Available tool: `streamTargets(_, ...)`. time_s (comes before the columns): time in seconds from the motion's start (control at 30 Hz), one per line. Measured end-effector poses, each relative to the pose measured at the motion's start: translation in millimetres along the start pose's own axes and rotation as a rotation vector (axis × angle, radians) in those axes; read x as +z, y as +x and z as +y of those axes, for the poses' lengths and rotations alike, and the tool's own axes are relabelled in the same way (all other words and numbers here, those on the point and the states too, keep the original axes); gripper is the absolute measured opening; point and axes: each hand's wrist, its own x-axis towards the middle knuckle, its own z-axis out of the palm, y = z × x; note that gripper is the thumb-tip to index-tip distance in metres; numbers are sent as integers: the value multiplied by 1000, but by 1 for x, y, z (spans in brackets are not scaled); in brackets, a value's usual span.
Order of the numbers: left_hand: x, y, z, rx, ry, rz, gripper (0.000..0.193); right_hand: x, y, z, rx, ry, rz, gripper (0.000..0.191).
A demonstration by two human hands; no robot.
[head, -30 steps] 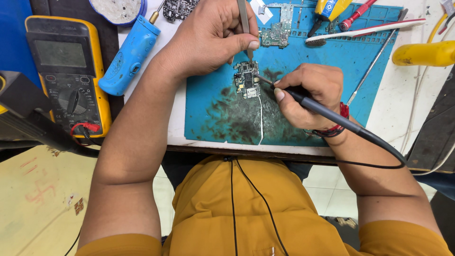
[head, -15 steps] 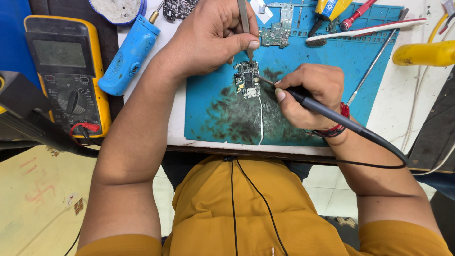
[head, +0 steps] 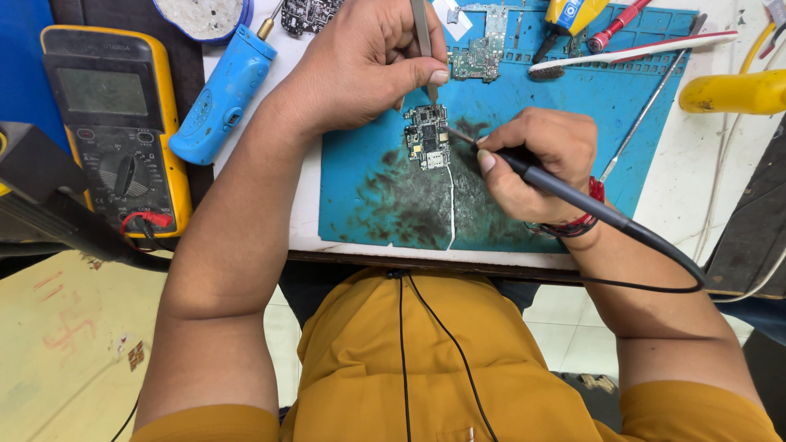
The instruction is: The person solders components on a phone motherboard placed on a blue repair mat, holding the board steady with tweezers in one hand while applying a soldering iron with the other. They reposition the board and continue soldering different points, with a multimeter and other boards on the workbench.
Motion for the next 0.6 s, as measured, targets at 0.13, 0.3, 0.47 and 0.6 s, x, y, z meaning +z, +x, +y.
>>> streamTargets(0.13, -1, 0, 0, 0, 13, 2, 9, 1, 0, 1, -5, -8, 11, 8)
streamTargets(0.3, 0, 0, 1, -20, 0, 1, 9, 0, -2, 1, 18, -5, 19, 7)
streamTargets(0.47, 0, 1, 1, -10, -7, -1, 9, 1, -2, 1, 3, -23, 22, 9)
streamTargets(0.6, 0, 0, 1, -8, 14, 2, 9, 0, -2, 0, 26, -15, 25, 7)
